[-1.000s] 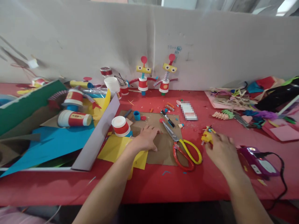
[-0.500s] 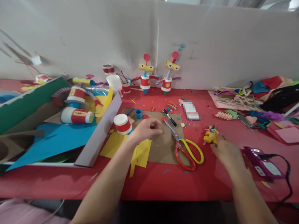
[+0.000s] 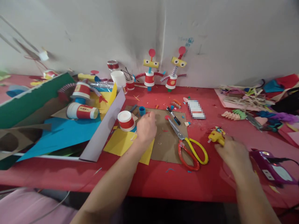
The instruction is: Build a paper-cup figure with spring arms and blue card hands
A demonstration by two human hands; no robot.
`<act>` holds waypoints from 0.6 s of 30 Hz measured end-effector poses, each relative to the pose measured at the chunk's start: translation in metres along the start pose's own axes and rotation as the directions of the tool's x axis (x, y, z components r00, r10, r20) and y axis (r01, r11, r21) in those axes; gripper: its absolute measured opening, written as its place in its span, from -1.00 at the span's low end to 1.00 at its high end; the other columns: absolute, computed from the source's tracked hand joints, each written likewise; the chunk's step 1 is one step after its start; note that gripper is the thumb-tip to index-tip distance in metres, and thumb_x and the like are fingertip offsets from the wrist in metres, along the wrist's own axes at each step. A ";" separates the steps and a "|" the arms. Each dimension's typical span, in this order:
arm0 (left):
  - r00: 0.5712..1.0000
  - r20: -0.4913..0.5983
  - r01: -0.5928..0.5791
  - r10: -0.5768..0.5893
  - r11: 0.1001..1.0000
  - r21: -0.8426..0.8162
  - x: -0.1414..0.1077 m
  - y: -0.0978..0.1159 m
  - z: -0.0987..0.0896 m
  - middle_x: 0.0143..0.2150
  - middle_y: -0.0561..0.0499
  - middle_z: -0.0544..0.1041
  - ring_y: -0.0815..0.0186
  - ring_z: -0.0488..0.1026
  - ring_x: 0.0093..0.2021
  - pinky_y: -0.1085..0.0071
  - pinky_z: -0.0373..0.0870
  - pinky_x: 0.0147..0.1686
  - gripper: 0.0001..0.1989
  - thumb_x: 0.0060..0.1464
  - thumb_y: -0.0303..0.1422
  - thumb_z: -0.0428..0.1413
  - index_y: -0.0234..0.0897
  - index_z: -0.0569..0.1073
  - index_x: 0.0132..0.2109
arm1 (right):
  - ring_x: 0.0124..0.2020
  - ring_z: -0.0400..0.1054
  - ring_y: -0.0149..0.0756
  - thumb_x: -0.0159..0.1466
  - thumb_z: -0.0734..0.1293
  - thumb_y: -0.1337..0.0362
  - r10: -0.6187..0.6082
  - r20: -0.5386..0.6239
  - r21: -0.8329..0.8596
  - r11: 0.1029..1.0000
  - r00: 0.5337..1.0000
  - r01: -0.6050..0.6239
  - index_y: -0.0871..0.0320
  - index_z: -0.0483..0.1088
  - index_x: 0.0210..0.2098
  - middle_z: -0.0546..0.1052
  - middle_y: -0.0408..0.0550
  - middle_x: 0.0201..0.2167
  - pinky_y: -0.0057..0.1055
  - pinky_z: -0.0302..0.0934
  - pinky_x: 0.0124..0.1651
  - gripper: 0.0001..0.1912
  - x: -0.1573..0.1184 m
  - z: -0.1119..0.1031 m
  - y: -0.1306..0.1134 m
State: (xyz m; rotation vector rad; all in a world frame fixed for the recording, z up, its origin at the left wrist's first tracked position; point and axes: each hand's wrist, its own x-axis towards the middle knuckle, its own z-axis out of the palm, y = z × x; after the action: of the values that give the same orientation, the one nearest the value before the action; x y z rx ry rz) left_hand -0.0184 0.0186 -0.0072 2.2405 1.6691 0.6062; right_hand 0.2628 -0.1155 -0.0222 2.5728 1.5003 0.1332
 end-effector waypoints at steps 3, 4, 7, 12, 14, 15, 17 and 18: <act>0.999 0.003 -0.041 0.042 0.995 -0.092 -0.002 0.002 -0.002 -0.21 -0.07 0.58 0.22 0.51 -0.19 0.38 0.37 -0.21 -0.77 0.11 -0.42 0.09 -0.27 0.49 -0.06 | -0.27 0.45 0.06 0.31 0.14 0.26 0.034 0.002 0.005 0.999 0.999 -0.034 0.39 0.33 -0.05 0.52 0.34 -0.27 -0.26 0.13 -0.33 -0.66 -0.005 -0.010 0.003; 0.986 0.130 -0.083 0.102 0.987 -0.140 -0.002 0.003 -0.002 -0.28 -0.02 0.58 0.24 0.52 -0.25 0.41 0.37 -0.24 -0.78 0.04 -0.38 0.17 -0.25 0.51 -0.11 | -0.28 0.45 0.05 0.32 0.12 0.26 0.044 -0.008 0.003 0.999 0.999 -0.044 0.38 0.33 -0.05 0.52 0.32 -0.27 -0.27 0.12 -0.34 -0.66 -0.007 -0.015 0.004; 0.957 0.267 -0.086 0.111 0.991 -0.101 -0.003 0.004 0.000 -0.27 -0.07 0.58 0.20 0.52 -0.25 0.36 0.37 -0.24 -0.77 0.02 -0.42 0.17 -0.29 0.51 -0.12 | -0.30 0.46 0.03 0.34 0.09 0.27 0.089 -0.047 0.006 0.996 0.995 -0.089 0.38 0.32 -0.04 0.52 0.30 -0.29 -0.29 0.12 -0.35 -0.65 -0.015 -0.029 0.007; 0.994 0.102 -0.032 0.042 0.995 -0.096 0.000 -0.001 0.000 -0.27 -0.07 0.58 0.22 0.51 -0.28 0.37 0.38 -0.26 -0.78 0.08 -0.42 0.11 -0.32 0.48 -0.09 | -0.34 0.44 0.06 0.28 0.16 0.23 0.191 -0.017 0.192 0.964 0.981 -0.185 0.38 0.42 -0.17 0.53 0.28 -0.41 -0.25 0.16 -0.32 -0.65 -0.027 -0.043 0.013; 0.972 0.219 -0.063 0.084 0.993 -0.099 -0.001 -0.001 0.000 -0.31 -0.06 0.57 0.21 0.52 -0.28 0.38 0.38 -0.27 -0.80 0.03 -0.43 0.15 -0.32 0.49 -0.14 | -0.39 0.43 0.03 0.23 0.21 0.17 0.199 0.026 0.392 0.899 0.980 -0.193 0.25 0.46 -0.37 0.50 0.17 -0.53 -0.22 0.18 -0.32 -0.71 -0.031 -0.044 0.016; 0.980 0.184 -0.059 0.070 0.996 -0.064 -0.001 0.000 0.000 -0.27 -0.10 0.58 0.18 0.52 -0.23 0.35 0.38 -0.24 -0.80 0.06 -0.45 0.12 -0.33 0.49 -0.13 | -0.42 0.42 -0.01 0.20 0.23 0.13 0.199 0.032 0.511 0.839 0.979 -0.187 0.19 0.45 -0.44 0.48 0.11 -0.57 -0.22 0.19 -0.33 -0.72 -0.033 -0.043 0.016; 1.000 0.009 -0.025 0.025 0.999 -0.025 -0.002 0.002 0.000 -0.18 -0.17 0.56 0.15 0.50 -0.13 0.31 0.37 -0.18 -0.76 0.12 -0.49 0.03 -0.34 0.46 -0.07 | -0.48 0.39 -0.11 0.15 0.26 0.04 0.193 0.015 0.726 0.672 0.981 -0.144 0.14 0.43 -0.45 0.47 0.02 -0.57 -0.24 0.23 -0.37 -0.70 -0.038 -0.043 0.013; 0.999 -0.005 -0.039 0.038 0.998 -0.053 -0.003 0.002 0.000 -0.17 -0.15 0.57 0.16 0.50 -0.13 0.32 0.37 -0.17 -0.76 0.12 -0.49 0.02 -0.32 0.46 -0.06 | -0.50 0.38 -0.15 0.12 0.29 0.00 0.200 -0.002 0.799 0.589 0.980 -0.118 0.14 0.43 -0.44 0.47 -0.01 -0.56 -0.25 0.24 -0.39 -0.68 -0.040 -0.044 0.010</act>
State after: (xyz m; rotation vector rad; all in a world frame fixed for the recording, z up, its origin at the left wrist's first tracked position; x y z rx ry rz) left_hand -0.0170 0.0152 -0.0068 2.2401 1.5960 0.6566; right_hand 0.2450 -0.1512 0.0227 3.4357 1.6008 -0.5562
